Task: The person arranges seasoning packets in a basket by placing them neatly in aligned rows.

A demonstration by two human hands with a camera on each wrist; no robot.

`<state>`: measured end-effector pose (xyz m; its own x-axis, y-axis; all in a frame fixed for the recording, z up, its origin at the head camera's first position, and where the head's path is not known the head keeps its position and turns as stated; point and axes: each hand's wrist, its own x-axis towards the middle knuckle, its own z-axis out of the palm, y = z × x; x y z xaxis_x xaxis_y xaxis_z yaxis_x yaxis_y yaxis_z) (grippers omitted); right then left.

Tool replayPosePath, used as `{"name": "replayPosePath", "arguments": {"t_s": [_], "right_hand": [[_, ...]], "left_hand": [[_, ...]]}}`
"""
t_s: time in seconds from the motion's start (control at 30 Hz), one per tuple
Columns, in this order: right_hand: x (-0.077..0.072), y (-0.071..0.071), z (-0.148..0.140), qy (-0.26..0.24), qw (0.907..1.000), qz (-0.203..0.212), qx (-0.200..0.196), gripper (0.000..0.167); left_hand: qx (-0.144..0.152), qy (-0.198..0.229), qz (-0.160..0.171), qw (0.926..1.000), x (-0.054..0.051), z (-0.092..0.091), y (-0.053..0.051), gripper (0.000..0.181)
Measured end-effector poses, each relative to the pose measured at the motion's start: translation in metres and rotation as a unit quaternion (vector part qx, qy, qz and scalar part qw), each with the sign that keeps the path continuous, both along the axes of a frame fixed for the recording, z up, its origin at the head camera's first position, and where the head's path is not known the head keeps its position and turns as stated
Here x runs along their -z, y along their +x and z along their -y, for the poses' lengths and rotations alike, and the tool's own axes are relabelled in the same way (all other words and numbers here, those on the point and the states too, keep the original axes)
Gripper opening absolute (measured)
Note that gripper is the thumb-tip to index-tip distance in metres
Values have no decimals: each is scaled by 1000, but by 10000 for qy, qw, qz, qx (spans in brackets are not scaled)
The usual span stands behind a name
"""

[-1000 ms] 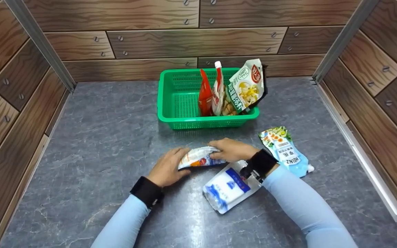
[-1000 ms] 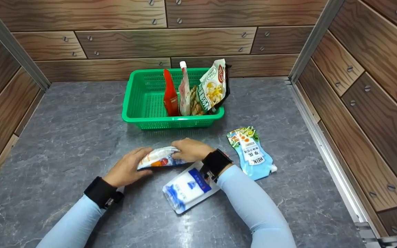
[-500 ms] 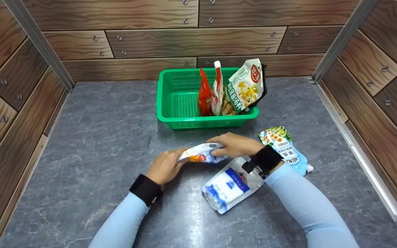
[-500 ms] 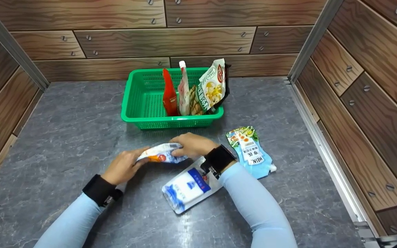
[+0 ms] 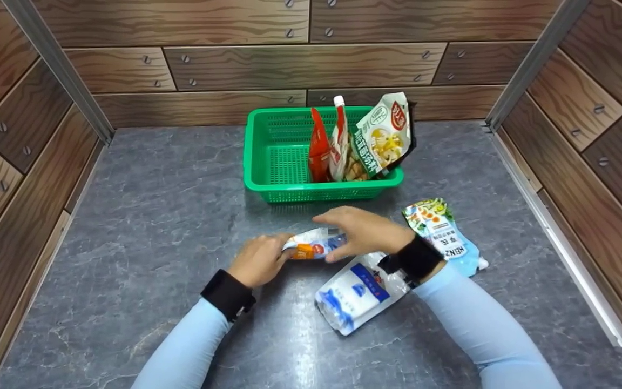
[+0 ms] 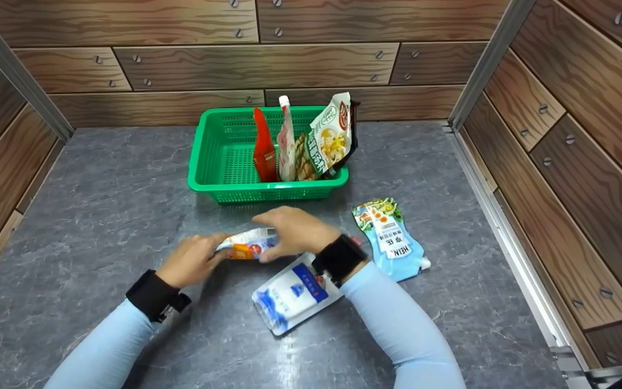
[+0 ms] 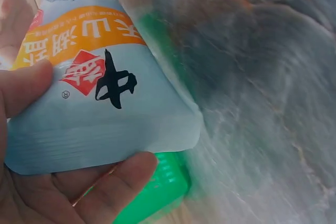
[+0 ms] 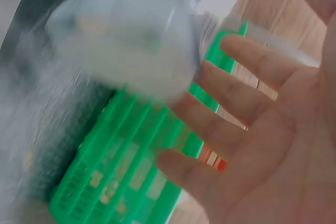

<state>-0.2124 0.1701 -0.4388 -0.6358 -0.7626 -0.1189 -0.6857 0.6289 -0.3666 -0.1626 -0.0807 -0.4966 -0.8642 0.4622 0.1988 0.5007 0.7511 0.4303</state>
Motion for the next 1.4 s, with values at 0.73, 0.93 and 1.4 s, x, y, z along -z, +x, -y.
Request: {"name": "replayPosePath", "arguments": {"t_s": [0.73,0.93,1.4], "right_hand": [[19,1,19,-817,9931,-638,-554,43],[13,3,12,-1759,9844,51,-48,46],[-9,27,26,-4189,8806,2133,605,55]], "left_hand": [[-78,1491,-57,9888,-3,10,2,60],[-534,2337,227,9706,5,18,0,86],[50,4749,2027,8564,-25,-14,17,57]]}}
